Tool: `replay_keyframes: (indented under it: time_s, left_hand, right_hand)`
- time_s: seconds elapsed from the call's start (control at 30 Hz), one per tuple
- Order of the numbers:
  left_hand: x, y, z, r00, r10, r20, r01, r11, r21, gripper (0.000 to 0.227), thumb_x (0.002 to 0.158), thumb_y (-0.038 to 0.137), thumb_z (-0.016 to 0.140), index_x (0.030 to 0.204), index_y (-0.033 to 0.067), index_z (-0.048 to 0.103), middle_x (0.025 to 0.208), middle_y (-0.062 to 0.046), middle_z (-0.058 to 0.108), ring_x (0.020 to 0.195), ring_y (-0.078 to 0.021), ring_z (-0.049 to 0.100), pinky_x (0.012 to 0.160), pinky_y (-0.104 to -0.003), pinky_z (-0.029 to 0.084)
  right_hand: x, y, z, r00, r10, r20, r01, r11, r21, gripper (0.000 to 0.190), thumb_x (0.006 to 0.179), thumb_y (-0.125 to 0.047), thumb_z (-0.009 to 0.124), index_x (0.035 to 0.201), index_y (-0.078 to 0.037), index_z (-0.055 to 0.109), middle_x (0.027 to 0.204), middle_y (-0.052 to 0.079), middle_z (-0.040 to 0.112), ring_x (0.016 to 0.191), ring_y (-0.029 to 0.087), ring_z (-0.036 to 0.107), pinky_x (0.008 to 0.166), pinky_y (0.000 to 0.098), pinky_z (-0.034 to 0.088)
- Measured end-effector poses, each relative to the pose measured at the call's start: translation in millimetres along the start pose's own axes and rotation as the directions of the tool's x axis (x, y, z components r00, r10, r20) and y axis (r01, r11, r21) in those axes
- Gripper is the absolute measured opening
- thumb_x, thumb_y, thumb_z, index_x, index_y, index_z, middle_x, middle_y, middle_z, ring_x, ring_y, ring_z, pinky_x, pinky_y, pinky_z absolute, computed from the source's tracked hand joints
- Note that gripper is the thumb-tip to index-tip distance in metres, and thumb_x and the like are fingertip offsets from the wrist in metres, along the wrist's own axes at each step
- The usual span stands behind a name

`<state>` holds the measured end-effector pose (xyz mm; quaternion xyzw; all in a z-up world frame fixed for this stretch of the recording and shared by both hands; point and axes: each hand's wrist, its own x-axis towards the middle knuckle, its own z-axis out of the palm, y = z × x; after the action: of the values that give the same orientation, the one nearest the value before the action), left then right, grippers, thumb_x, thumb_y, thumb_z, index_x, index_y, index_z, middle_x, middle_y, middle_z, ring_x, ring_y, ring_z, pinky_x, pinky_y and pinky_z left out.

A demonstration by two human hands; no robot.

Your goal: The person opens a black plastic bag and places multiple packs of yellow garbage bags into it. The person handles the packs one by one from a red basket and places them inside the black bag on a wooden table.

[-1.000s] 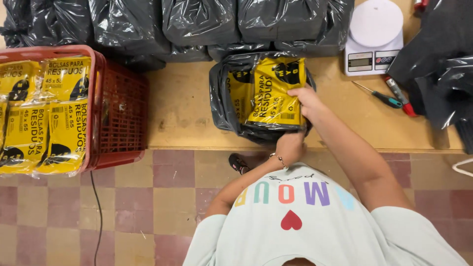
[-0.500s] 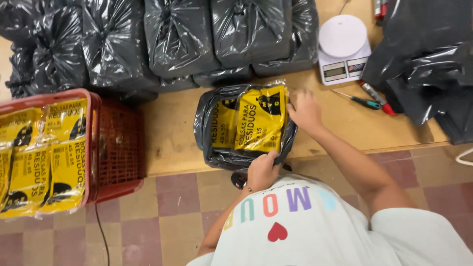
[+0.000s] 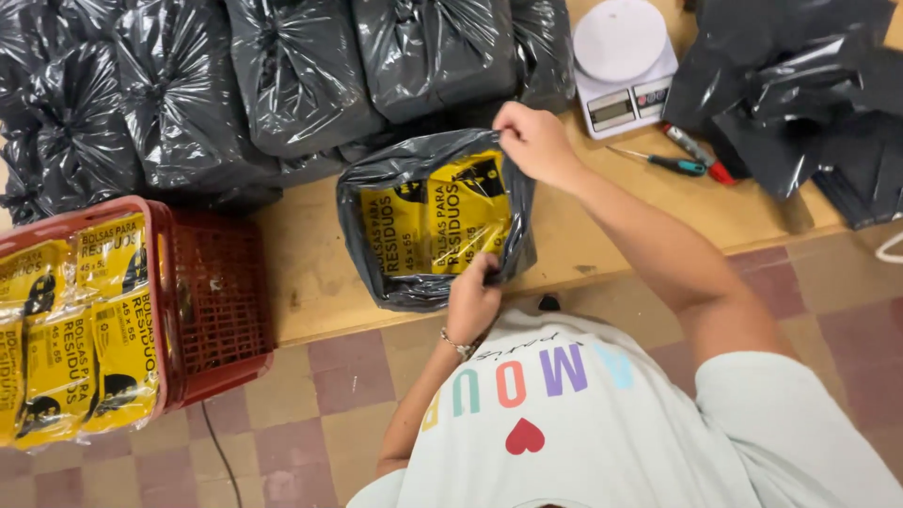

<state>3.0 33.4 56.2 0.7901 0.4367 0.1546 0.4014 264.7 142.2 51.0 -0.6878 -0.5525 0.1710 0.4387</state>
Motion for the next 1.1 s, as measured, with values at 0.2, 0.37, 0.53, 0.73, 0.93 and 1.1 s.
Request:
replay_keyframes:
  time_s: [0.2, 0.37, 0.53, 0.73, 0.93, 1.1]
  left_hand:
    - [3.4, -18.0, -10.3, 0.996, -0.072, 0.054, 0.075, 0.996, -0.057, 0.024, 0.084, 0.017, 0.071, 0.103, 0.0212, 0.056, 0.091, -0.011, 0.072, 0.097, -0.0409, 0.070, 0.082, -0.051, 0.052]
    - [8.9, -11.9, -23.0, 0.956, 0.072, 0.286, -0.066, 0.997, -0.032, 0.026, 0.089, 0.027, 0.074, 0.109, 0.0169, 0.061, 0.089, -0.019, 0.073, 0.093, -0.0437, 0.071, 0.079, -0.053, 0.052]
    - [72.1, -6.4, -60.9, 0.949, 0.207, 0.237, -0.243, 0.961, 0.134, 0.036, 0.100, 0.033, 0.044, 0.116, 0.0063, 0.064, 0.105, -0.011, 0.072, 0.092, -0.0294, 0.065, 0.078, -0.042, 0.051]
    - [101.6, -58.7, 0.8, 0.923, 0.359, 0.139, -0.293, 0.423, 0.858, 0.065, 0.088, 0.063, 0.064, 0.137, 0.0215, 0.058, 0.140, -0.009, 0.056, 0.130, -0.0393, 0.046, 0.109, -0.071, 0.028]
    - [114.3, -63.7, 15.8, 0.964, 0.048, 0.263, -0.244, 0.562, 0.790, 0.071, 0.098, 0.049, 0.052, 0.161, 0.0258, 0.033, 0.171, -0.003, 0.014, 0.156, -0.0428, 0.000, 0.115, -0.075, 0.012]
    - [122.9, -107.8, -43.3, 0.944, 0.157, 0.290, -0.278, 0.850, 0.448, 0.091, 0.093, 0.080, 0.044, 0.156, 0.0158, 0.034, 0.161, -0.016, 0.033, 0.148, -0.0469, 0.031, 0.120, -0.065, 0.031]
  right_hand:
    - [6.4, -64.4, -9.5, 0.945, -0.159, 0.287, 0.199, 0.973, -0.116, 0.013, 0.090, -0.021, 0.058, 0.099, -0.020, 0.068, 0.088, 0.011, 0.076, 0.088, 0.039, 0.073, 0.079, 0.0529, 0.055]
    - [5.2, -74.0, -21.6, 0.915, -0.350, 0.200, 0.390, 0.894, -0.219, 0.012, 0.091, -0.021, 0.061, 0.102, -0.024, 0.058, 0.078, 0.003, 0.073, 0.073, 0.035, 0.072, 0.067, 0.0463, 0.055]
    - [-0.9, -102.4, -58.3, 0.852, -0.476, 0.219, 0.517, 0.833, -0.199, 0.013, 0.101, -0.008, 0.059, 0.111, -0.014, 0.065, 0.068, -0.001, 0.063, 0.057, 0.017, 0.059, 0.052, 0.0336, 0.048]
    - [-40.7, -126.1, -63.1, 0.502, -0.817, 0.285, 0.856, 0.422, -0.299, 0.025, 0.101, -0.031, 0.051, 0.093, -0.013, 0.066, 0.098, 0.008, 0.064, 0.111, 0.029, 0.055, 0.094, 0.0448, 0.040]
    - [-81.0, -78.5, -23.6, 0.379, -0.742, 0.553, 0.903, 0.427, -0.047, 0.057, 0.084, -0.066, 0.064, 0.086, -0.010, 0.072, 0.089, 0.010, 0.074, 0.128, 0.032, 0.061, 0.122, 0.0567, 0.030]
    - [-96.0, -51.3, -24.6, 0.317, -0.542, 0.779, 0.913, 0.396, -0.096, 0.091, 0.064, -0.090, 0.056, 0.115, -0.016, 0.069, 0.108, 0.009, 0.075, 0.129, 0.030, 0.059, 0.116, 0.0646, 0.030]
